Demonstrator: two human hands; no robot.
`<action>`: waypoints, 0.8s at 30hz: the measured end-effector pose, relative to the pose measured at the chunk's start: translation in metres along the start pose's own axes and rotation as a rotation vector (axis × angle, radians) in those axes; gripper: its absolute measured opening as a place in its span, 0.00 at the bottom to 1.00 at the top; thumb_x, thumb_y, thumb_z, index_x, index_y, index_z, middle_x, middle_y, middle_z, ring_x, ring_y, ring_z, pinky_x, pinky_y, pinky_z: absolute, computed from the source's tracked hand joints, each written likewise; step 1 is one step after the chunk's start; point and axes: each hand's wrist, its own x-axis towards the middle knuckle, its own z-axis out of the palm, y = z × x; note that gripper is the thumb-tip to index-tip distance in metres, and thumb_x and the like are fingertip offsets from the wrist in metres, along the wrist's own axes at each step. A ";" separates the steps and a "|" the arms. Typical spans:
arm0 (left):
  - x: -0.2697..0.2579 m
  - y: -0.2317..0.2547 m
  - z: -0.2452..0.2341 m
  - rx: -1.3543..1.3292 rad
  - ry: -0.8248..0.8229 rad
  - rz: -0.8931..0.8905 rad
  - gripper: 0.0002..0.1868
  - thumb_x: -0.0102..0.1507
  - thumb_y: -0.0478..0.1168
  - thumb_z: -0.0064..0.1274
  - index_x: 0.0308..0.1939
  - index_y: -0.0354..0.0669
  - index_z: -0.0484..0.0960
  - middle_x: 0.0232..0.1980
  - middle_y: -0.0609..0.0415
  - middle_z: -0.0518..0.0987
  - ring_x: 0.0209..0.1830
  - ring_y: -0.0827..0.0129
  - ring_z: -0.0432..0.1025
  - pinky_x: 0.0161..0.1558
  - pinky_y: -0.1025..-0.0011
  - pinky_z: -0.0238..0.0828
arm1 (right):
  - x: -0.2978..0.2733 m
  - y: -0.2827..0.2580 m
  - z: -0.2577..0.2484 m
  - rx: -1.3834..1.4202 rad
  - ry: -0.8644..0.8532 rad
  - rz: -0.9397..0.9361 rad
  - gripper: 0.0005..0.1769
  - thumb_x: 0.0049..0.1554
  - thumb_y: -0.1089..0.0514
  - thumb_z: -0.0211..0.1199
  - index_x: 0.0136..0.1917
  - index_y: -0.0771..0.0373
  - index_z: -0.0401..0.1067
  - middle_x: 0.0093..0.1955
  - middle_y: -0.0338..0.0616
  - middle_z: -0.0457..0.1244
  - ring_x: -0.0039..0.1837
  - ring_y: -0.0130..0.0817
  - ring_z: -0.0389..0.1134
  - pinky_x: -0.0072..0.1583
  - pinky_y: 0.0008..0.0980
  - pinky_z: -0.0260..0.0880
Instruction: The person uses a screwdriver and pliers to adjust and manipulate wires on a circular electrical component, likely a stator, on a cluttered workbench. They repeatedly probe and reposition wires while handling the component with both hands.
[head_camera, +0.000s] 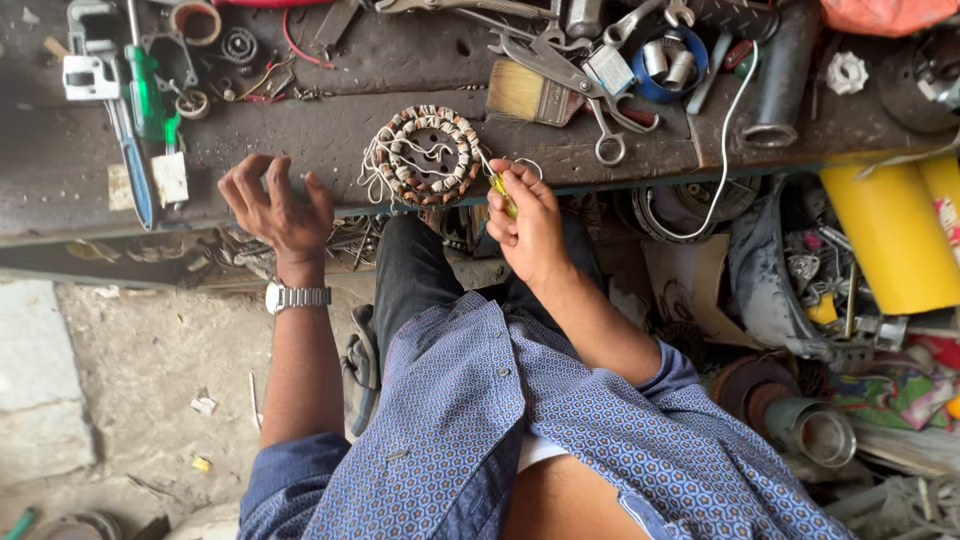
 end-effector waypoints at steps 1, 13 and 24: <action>0.004 -0.001 0.002 -0.008 0.005 0.001 0.14 0.72 0.48 0.50 0.52 0.41 0.77 0.53 0.46 0.73 0.54 0.51 0.67 0.56 0.52 0.66 | 0.002 0.001 0.001 0.006 -0.005 -0.012 0.11 0.70 0.59 0.50 0.60 0.61 0.71 0.38 0.40 0.60 0.28 0.18 0.49 0.30 0.20 0.48; 0.021 0.020 -0.015 -0.329 0.002 -0.326 0.07 0.71 0.36 0.57 0.51 0.41 0.76 0.54 0.45 0.72 0.56 0.56 0.70 0.57 0.60 0.72 | -0.019 -0.014 -0.015 -0.524 0.127 -0.636 0.06 0.70 0.59 0.55 0.57 0.61 0.71 0.37 0.31 0.58 0.34 0.16 0.53 0.33 0.19 0.48; 0.086 0.137 -0.006 -0.555 -0.400 0.050 0.04 0.63 0.35 0.63 0.40 0.41 0.84 0.43 0.50 0.79 0.44 0.55 0.74 0.48 0.59 0.71 | 0.057 -0.075 -0.025 -1.289 0.160 -1.163 0.05 0.67 0.62 0.60 0.55 0.66 0.73 0.50 0.47 0.71 0.49 0.37 0.74 0.52 0.35 0.74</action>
